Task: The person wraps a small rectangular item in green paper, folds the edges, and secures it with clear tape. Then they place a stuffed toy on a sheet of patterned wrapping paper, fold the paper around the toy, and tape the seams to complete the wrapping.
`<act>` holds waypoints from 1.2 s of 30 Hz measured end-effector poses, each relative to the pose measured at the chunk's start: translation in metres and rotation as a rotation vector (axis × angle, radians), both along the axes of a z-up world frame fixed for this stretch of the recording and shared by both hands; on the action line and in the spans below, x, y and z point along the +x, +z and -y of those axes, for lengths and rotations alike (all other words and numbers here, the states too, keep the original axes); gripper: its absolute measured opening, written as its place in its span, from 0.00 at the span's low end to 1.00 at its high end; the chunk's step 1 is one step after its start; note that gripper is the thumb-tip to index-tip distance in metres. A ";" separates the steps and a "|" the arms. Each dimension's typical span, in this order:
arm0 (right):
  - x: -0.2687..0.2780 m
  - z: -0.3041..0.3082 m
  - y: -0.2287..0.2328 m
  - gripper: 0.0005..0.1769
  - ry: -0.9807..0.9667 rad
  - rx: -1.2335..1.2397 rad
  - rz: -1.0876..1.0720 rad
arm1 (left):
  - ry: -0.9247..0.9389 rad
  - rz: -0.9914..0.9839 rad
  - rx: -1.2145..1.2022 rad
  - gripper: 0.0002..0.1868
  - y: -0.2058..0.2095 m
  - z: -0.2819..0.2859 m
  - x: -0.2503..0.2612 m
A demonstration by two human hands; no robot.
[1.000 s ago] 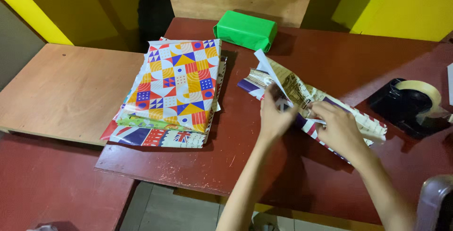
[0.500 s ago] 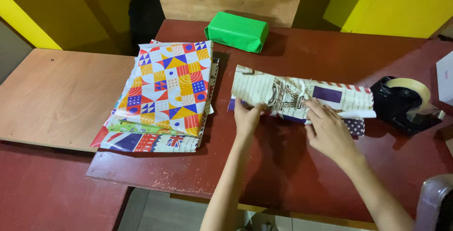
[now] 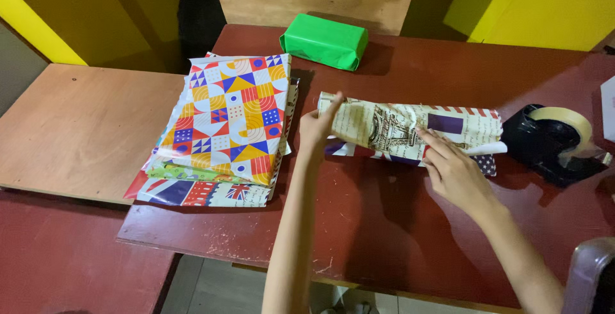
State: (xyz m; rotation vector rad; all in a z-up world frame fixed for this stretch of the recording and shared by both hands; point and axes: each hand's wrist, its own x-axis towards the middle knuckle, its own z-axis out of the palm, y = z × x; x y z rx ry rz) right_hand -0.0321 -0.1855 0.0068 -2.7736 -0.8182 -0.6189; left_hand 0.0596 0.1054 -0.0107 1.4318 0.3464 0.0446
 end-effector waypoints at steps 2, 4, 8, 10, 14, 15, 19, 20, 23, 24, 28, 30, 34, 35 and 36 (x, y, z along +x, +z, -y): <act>0.000 0.002 0.002 0.27 -0.040 0.073 -0.098 | 0.028 0.105 0.068 0.23 -0.014 0.002 0.006; 0.001 0.004 0.002 0.23 -0.016 0.124 -0.137 | 0.033 0.174 0.008 0.20 -0.031 0.003 0.004; 0.009 0.009 0.004 0.03 0.009 0.094 -0.153 | -0.051 0.372 -0.058 0.17 -0.053 0.003 -0.023; 0.010 0.014 0.006 0.03 0.007 0.073 -0.118 | -0.055 0.258 -0.043 0.16 -0.054 0.002 -0.037; 0.024 0.014 0.011 0.12 -0.307 -0.191 -0.409 | -0.146 0.291 -0.129 0.20 -0.040 -0.004 -0.037; 0.029 0.012 0.012 0.16 -0.240 -0.120 -0.315 | -0.138 0.301 -0.141 0.22 -0.036 -0.004 -0.035; 0.050 -0.003 0.017 0.23 -0.184 -0.177 -0.137 | -0.099 0.308 -0.170 0.29 -0.028 -0.001 -0.039; 0.052 -0.008 0.017 0.23 -0.217 -0.281 -0.143 | -0.088 0.289 -0.068 0.30 -0.025 -0.002 -0.044; 0.042 -0.015 0.019 0.21 -0.114 -0.094 -0.046 | -0.034 0.264 0.242 0.36 -0.009 -0.005 -0.062; 0.041 -0.016 0.021 0.21 -0.098 -0.075 -0.026 | -0.002 0.278 0.346 0.40 0.000 -0.006 -0.067; 0.042 -0.022 0.024 0.23 -0.063 -0.096 0.039 | 0.259 0.292 0.942 0.58 0.039 0.000 -0.082; 0.046 -0.022 0.023 0.26 -0.077 -0.145 0.008 | 0.283 0.420 0.983 0.54 0.053 0.015 -0.077; 0.051 -0.016 0.019 0.35 -0.154 -0.235 -0.121 | 0.053 0.688 1.209 0.40 0.050 0.081 -0.073; 0.053 -0.015 0.018 0.38 -0.179 -0.262 -0.141 | -0.042 0.677 1.241 0.43 0.044 0.096 -0.074; 0.053 -0.014 0.017 0.35 -0.162 -0.224 -0.144 | -0.064 0.655 1.375 0.41 0.035 0.103 -0.077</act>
